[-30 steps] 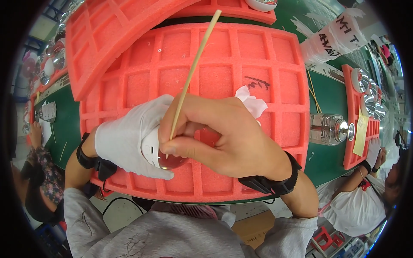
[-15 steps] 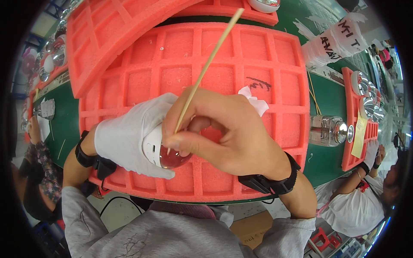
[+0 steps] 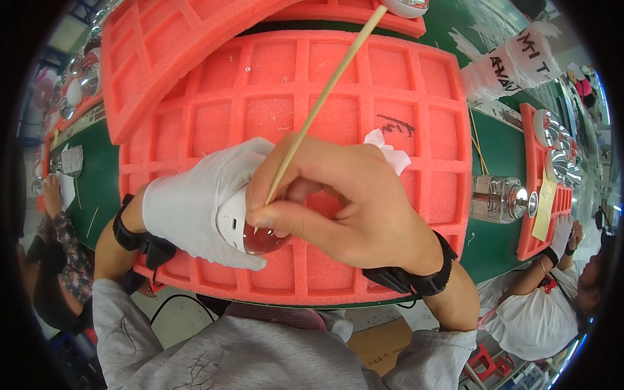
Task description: The person cleans a small electronic device by wiping it with a cloth and using a wooden stick to scrape the crevices. They then pick up a new cloth to wipe the device again before continuing to scrape the small openings with the stick.
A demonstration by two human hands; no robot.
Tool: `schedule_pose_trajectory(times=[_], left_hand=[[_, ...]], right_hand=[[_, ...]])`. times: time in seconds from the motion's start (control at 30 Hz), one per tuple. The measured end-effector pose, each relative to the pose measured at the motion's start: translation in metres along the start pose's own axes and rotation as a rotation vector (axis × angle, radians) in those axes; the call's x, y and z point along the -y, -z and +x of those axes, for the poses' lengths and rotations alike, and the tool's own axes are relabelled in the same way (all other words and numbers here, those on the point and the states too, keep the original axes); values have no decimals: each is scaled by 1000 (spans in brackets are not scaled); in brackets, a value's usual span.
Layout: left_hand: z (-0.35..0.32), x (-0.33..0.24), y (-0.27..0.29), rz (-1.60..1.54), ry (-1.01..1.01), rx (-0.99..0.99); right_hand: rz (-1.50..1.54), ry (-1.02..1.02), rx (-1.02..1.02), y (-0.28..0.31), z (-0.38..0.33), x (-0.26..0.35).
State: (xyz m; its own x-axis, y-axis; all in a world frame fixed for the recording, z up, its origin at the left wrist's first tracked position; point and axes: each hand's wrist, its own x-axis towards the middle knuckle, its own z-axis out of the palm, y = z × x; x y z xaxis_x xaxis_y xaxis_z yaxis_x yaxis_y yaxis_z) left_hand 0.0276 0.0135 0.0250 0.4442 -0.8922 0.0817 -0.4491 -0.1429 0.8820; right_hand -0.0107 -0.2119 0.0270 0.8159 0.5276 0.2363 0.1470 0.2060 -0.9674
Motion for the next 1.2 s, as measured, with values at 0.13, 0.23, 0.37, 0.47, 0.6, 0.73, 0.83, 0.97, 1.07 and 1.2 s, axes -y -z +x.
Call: schedule_pose_trajectory(times=[0.13, 0.23, 0.37, 0.47, 0.6, 0.73, 0.83, 0.97, 1.07, 1.2], left_hand=[[-1, 1, -1, -6, -1, -1], [-2, 0, -1, 61, -39, 3], [1, 8, -2, -40, -21, -10], [0, 4, 3, 134, -102, 76], [-2, 6, -3, -35, 2, -14], [-3, 14, -9, -23, -34, -30], [-3, 14, -10, -34, -2, -39], [-3, 12, -9, -41, 14, -37], [-4, 9, -8, -56, 41, -38], [-5, 11, -9, -86, 81, -26]], right_hand=[[9, 56, 40, -1, 0, 1], [163, -134, -103, -4, -1, 6], [-92, 147, 145, 7, -1, -4], [65, -49, -61, -3, -1, 3], [-162, 143, 126, 6, 1, -1], [25, -55, -37, -3, -1, 4], [-61, 46, 20, 1, 0, -2], [-105, 153, 67, 0, 3, -5], [-73, 136, 28, -5, 2, -2], [-66, 112, -7, -5, 3, -3]])
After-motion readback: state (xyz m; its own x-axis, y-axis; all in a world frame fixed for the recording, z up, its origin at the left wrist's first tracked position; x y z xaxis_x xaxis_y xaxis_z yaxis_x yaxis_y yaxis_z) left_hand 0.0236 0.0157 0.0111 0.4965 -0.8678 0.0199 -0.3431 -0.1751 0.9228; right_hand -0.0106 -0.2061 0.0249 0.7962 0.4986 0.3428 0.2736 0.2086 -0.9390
